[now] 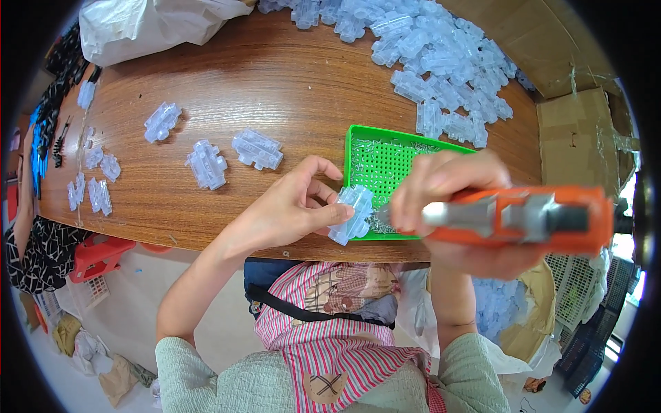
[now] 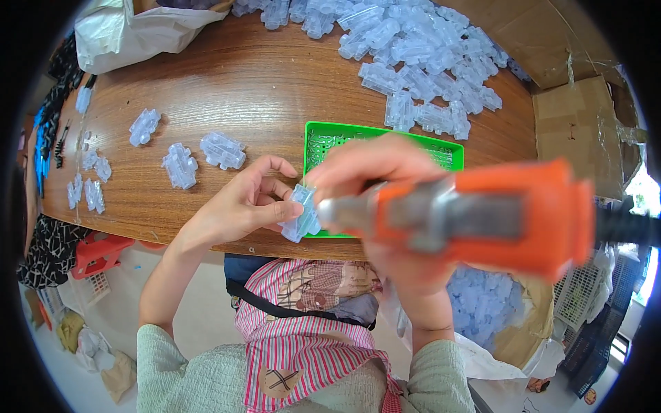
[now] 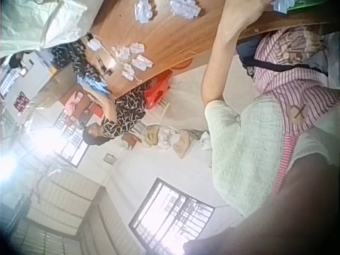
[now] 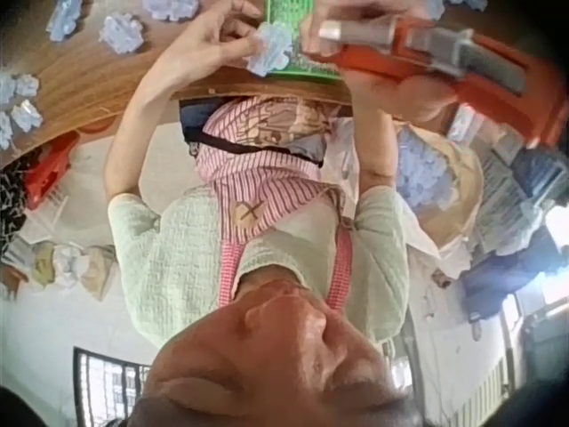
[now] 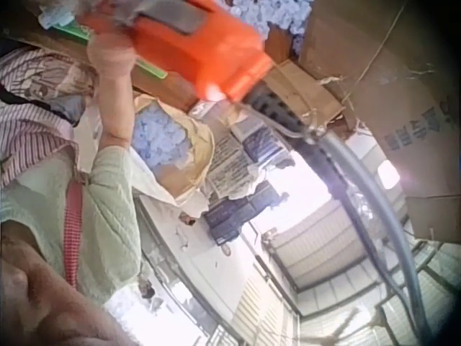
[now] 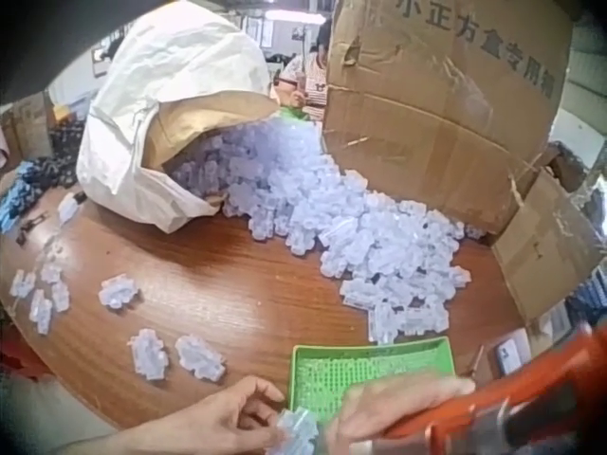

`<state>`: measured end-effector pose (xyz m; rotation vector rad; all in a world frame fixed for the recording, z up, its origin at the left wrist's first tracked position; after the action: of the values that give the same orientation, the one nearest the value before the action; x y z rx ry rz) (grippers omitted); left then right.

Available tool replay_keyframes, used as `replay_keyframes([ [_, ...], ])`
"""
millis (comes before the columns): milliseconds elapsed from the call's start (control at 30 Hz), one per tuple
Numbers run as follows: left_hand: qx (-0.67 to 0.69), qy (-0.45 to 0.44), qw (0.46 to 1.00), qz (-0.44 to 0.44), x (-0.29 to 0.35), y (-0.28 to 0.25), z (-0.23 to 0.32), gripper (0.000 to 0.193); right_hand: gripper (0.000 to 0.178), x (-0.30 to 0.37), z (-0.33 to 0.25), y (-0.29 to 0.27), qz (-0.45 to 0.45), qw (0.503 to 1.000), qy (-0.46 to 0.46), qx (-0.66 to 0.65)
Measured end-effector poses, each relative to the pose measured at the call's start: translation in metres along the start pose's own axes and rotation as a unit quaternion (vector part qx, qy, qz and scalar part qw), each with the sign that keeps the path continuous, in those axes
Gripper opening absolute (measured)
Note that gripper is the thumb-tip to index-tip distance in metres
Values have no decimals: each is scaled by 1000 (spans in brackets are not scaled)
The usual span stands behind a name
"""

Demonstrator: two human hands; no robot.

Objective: Assembling small plastic toy components using a specialized handheld assembly tool.

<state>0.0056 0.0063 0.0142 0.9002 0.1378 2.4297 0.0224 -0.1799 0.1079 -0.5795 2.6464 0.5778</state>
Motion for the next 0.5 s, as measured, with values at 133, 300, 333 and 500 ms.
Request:
replay_keyframes([
  [133, -36, -4, 999, -9, 1, -2, 0, 35, 83, 0, 5, -27, 76, 991, -36, 101],
  [300, -30, -31, 999, -23, -1, -2, 1, 33, 77, 14, 35, -36, 119, 983, -30, 140],
  [333, -31, -35, 999, -26, 0, -1, 2, 33, 77, 15, 37, -36, 123, 981, -38, 141],
  [500, -29, -26, 999, -16, -2, -2, 4, 34, 73, 17, 48, -37, 117, 982, -17, 147],
])
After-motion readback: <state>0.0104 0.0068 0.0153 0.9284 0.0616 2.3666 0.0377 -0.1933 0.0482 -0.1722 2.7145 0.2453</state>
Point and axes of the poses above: each hand's wrist, its own x-axis away from the middle knuckle, its own y-axis out of the palm, z = x × y, the point moved 4 cm from there along -x, towards the middle knuckle, and after that the axes turned 7 degrees about -y, right-handed, at the moved point
